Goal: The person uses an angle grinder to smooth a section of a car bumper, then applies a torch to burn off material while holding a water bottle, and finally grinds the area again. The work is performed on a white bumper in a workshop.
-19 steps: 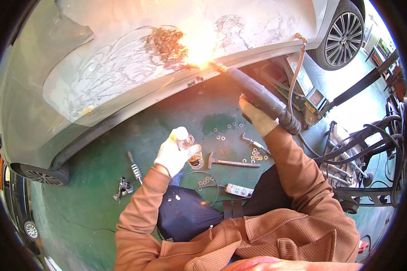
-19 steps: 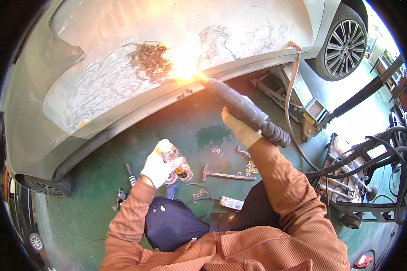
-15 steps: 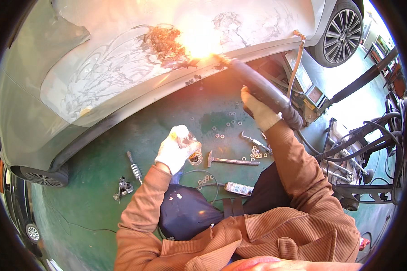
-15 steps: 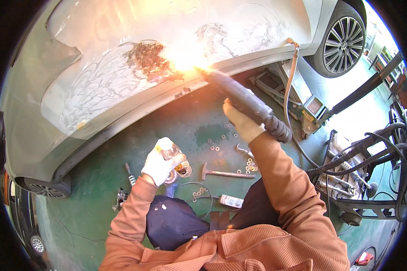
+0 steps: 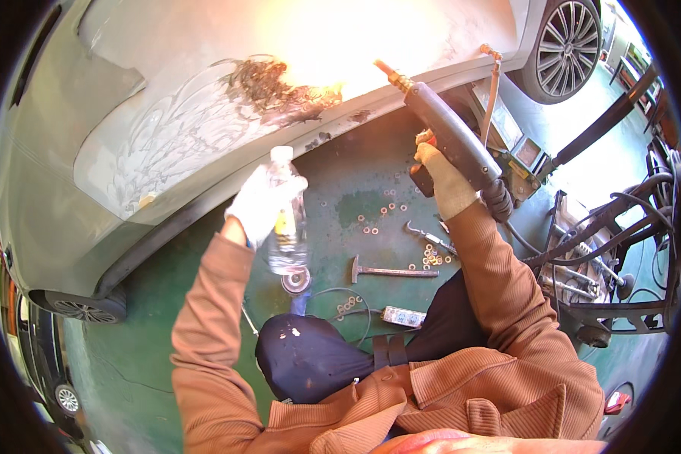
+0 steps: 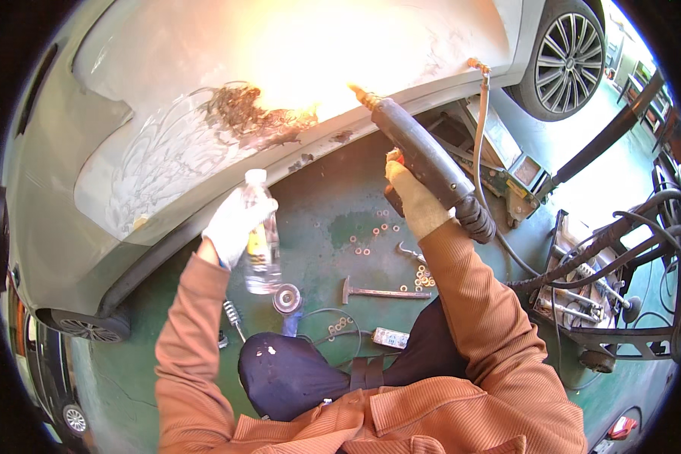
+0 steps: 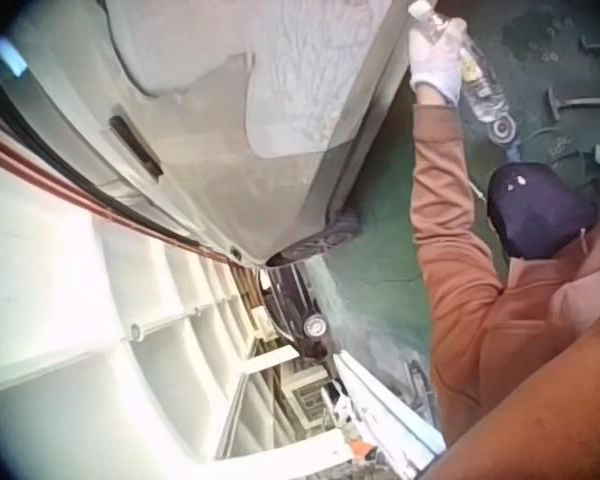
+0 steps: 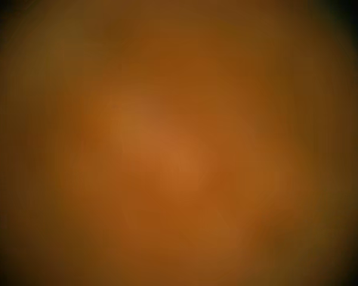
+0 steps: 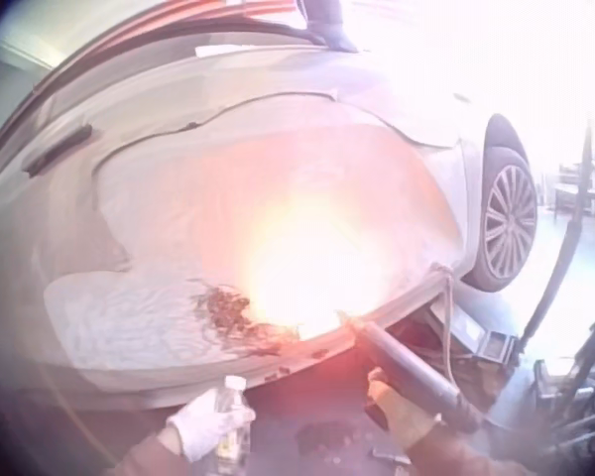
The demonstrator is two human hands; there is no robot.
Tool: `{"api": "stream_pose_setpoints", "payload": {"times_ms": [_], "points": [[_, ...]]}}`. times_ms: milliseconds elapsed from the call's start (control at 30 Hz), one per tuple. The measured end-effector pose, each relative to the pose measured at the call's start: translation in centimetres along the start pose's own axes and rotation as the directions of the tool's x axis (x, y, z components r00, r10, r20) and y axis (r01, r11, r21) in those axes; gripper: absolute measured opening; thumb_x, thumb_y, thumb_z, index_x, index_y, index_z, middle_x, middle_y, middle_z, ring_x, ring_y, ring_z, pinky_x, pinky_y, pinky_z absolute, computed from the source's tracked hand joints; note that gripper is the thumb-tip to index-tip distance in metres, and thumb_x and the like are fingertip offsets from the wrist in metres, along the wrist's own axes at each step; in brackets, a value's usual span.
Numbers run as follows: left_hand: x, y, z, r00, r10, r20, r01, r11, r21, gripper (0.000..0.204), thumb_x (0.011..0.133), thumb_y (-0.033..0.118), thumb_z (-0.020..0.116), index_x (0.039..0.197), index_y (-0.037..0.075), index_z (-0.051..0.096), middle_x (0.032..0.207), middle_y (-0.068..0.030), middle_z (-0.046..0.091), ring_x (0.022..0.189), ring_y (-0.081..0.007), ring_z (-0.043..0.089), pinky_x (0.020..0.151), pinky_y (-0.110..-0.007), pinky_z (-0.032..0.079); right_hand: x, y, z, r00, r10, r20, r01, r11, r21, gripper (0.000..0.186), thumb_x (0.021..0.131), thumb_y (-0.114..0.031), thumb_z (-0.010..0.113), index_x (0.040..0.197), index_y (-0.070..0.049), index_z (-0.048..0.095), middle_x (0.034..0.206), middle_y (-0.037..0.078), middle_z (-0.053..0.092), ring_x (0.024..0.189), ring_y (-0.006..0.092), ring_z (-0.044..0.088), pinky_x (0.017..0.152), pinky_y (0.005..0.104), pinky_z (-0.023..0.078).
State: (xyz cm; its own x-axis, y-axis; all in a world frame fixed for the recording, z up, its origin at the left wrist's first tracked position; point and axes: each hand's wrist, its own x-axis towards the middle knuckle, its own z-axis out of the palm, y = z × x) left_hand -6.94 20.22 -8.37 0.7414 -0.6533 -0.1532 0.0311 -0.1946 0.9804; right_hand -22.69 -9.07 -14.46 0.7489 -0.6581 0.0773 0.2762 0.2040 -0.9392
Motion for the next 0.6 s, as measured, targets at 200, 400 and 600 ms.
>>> {"api": "stream_pose_setpoints", "payload": {"times_ms": [200, 400, 600], "points": [[4.0, 7.6, 1.0, 0.994, 0.1, 0.043, -0.098, 0.653, 0.751, 0.034, 0.098, 0.032, 0.077, 0.114, 0.003, 0.07, 0.094, -0.0077, 0.071, 0.084, -0.0182, 0.065, 0.081, -0.037, 0.055, -0.3, -0.4, -1.1, 0.999, 0.033, 0.018, -0.032, 0.999, -0.027, 0.02, 0.097, -0.018, 0.08, 0.116, -0.011, 0.078, 0.099, -0.004, 0.071, 0.085, 0.0091, 0.065, 0.078, 0.0285, 0.053], [1.5, 8.7, 3.4, 0.967, 0.253, -0.023, -0.17, 0.711, 0.682, 0.035, 0.097, 0.032, 0.078, 0.111, 0.0, 0.075, 0.083, -0.0097, 0.073, 0.079, -0.0217, 0.069, 0.079, -0.039, 0.056, -0.4, -1.6, -1.9, 0.998, 0.07, -0.01, -0.07, 0.995, -0.071, 0.021, 0.097, -0.024, 0.08, 0.114, -0.012, 0.078, 0.098, -0.004, 0.071, 0.088, 0.0098, 0.066, 0.081, 0.0296, 0.053], [1.0, 5.8, 0.9, 0.979, 0.202, -0.023, -0.023, 0.22, 0.975, 0.053, 0.093, 0.045, 0.078, 0.112, -0.003, 0.07, 0.089, -0.0173, 0.073, 0.068, -0.0305, 0.069, 0.07, -0.043, 0.056, -0.6, -1.1, -1.7, 0.992, -0.089, 0.088, 0.089, 0.996, 0.005, 0.024, 0.096, -0.028, 0.081, 0.112, -0.011, 0.077, 0.094, -0.003, 0.068, 0.085, 0.0086, 0.063, 0.079, 0.0283, 0.052]]}}
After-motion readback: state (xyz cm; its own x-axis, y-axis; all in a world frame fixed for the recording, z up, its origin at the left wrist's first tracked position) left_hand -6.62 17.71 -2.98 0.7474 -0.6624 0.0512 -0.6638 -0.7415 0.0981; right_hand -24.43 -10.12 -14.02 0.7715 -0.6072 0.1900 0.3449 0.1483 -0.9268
